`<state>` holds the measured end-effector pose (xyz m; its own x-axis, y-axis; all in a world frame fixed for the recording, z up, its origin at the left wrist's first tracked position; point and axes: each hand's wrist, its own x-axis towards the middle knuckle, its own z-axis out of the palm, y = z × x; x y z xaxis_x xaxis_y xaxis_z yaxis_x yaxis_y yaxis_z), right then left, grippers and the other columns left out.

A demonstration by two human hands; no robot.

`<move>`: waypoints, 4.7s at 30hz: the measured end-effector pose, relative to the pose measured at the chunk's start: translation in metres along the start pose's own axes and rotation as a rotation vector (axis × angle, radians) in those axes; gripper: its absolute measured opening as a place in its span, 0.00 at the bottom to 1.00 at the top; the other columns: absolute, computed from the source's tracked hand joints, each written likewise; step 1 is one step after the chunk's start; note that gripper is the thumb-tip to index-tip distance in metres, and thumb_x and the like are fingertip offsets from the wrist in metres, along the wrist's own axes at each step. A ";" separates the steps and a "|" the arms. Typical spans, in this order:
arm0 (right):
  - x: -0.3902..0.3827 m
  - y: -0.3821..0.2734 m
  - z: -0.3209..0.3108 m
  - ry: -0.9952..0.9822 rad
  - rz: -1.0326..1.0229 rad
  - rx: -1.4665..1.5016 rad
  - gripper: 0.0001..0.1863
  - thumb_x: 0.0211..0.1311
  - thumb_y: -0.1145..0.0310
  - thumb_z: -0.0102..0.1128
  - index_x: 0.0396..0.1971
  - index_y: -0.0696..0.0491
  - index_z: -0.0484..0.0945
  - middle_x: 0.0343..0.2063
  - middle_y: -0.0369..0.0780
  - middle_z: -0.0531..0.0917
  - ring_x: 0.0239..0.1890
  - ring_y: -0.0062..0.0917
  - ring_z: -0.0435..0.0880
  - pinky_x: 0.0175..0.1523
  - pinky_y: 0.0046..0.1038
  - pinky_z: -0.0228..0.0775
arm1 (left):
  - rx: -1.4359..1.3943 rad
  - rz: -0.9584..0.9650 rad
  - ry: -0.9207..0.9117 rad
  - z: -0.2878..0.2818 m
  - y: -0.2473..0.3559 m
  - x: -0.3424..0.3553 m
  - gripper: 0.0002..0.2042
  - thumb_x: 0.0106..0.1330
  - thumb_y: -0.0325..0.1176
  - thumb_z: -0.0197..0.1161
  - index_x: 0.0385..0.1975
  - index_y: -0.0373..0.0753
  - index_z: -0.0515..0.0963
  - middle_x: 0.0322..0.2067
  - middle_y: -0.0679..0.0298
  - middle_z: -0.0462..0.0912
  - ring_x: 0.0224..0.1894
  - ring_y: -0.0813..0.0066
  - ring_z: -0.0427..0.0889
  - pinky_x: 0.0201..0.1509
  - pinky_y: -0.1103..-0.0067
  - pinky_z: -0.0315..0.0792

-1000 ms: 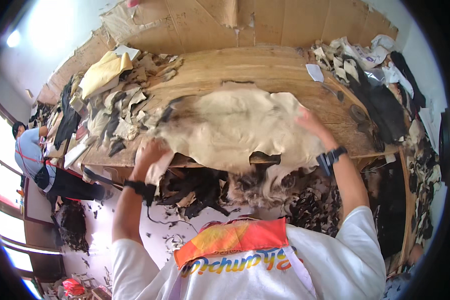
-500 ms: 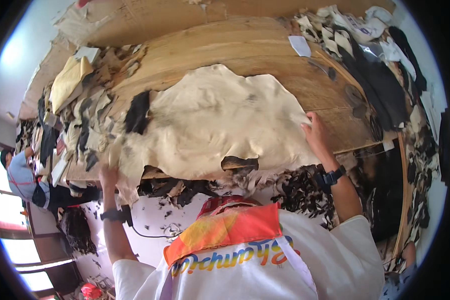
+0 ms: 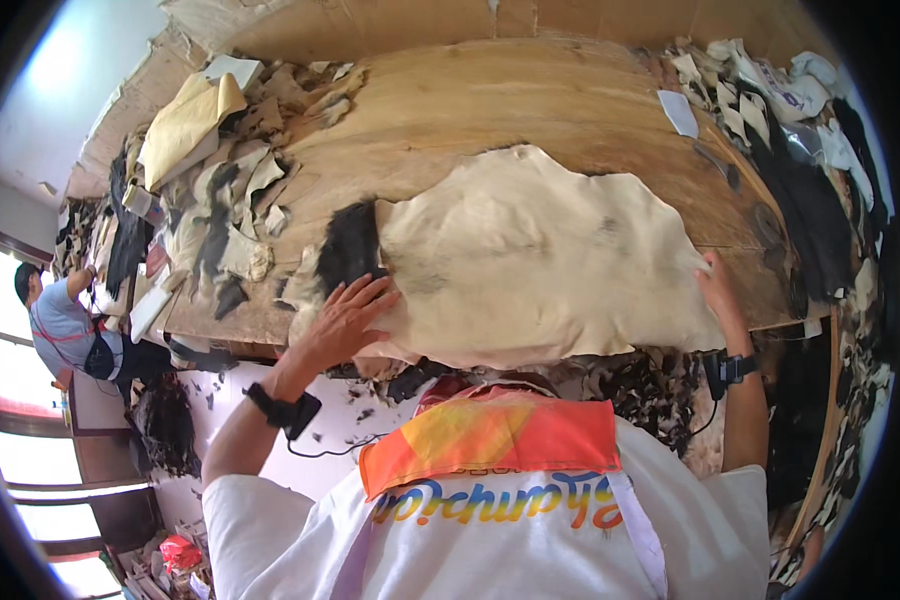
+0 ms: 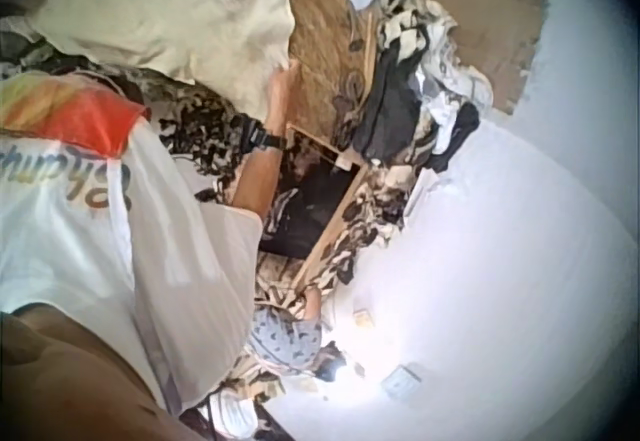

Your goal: Trimming and arranging leather skins on a workshop table.

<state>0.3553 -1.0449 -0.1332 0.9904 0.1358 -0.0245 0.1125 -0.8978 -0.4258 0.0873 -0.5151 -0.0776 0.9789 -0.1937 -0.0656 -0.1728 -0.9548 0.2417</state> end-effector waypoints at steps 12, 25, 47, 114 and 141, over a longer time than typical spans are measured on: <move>0.043 0.032 0.032 0.027 0.189 -0.016 0.20 0.54 0.54 0.53 0.30 0.60 0.75 0.29 0.49 0.79 0.35 0.38 0.78 0.40 0.36 0.67 | -0.214 -0.452 0.252 -0.017 -0.189 0.035 0.22 0.55 0.47 0.59 0.34 0.29 0.75 0.27 0.49 0.78 0.35 0.54 0.77 0.40 0.66 0.69; 0.020 -0.049 0.026 0.373 0.063 -0.324 0.15 0.59 0.57 0.49 0.24 0.54 0.72 0.20 0.47 0.78 0.26 0.42 0.77 0.30 0.41 0.66 | 0.208 -0.219 0.318 0.017 -0.160 0.034 0.12 0.62 0.37 0.53 0.17 0.39 0.69 0.16 0.53 0.72 0.19 0.53 0.73 0.20 0.66 0.65; 0.102 -0.100 0.005 -0.087 -0.019 -0.292 0.24 0.49 0.47 0.57 0.24 0.58 0.76 0.30 0.49 0.79 0.35 0.41 0.78 0.40 0.38 0.68 | 0.035 -0.321 0.043 -0.046 -0.193 0.089 0.16 0.59 0.42 0.52 0.22 0.35 0.76 0.22 0.50 0.76 0.30 0.51 0.76 0.32 0.64 0.68; 0.198 -0.217 0.121 0.052 -0.345 0.018 0.12 0.50 0.65 0.50 0.22 0.59 0.74 0.22 0.50 0.77 0.28 0.41 0.77 0.34 0.41 0.67 | -0.036 0.048 0.143 0.056 -0.018 0.252 0.35 0.58 0.50 0.55 0.60 0.34 0.54 0.62 0.50 0.53 0.65 0.56 0.51 0.63 0.58 0.50; 0.032 -0.119 0.029 -0.256 -0.644 -0.304 0.38 0.54 0.53 0.54 0.62 0.47 0.50 0.62 0.46 0.51 0.65 0.47 0.43 0.61 0.58 0.35 | 0.076 -0.523 0.035 0.027 -0.056 0.084 0.34 0.57 0.55 0.53 0.63 0.54 0.52 0.65 0.54 0.43 0.67 0.54 0.39 0.61 0.45 0.36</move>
<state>0.3709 -0.9216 -0.1095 0.6760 0.7326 -0.0798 0.7168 -0.6787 -0.1599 0.1760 -0.4841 -0.1225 0.9394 0.3190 -0.1258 0.3332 -0.9359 0.1147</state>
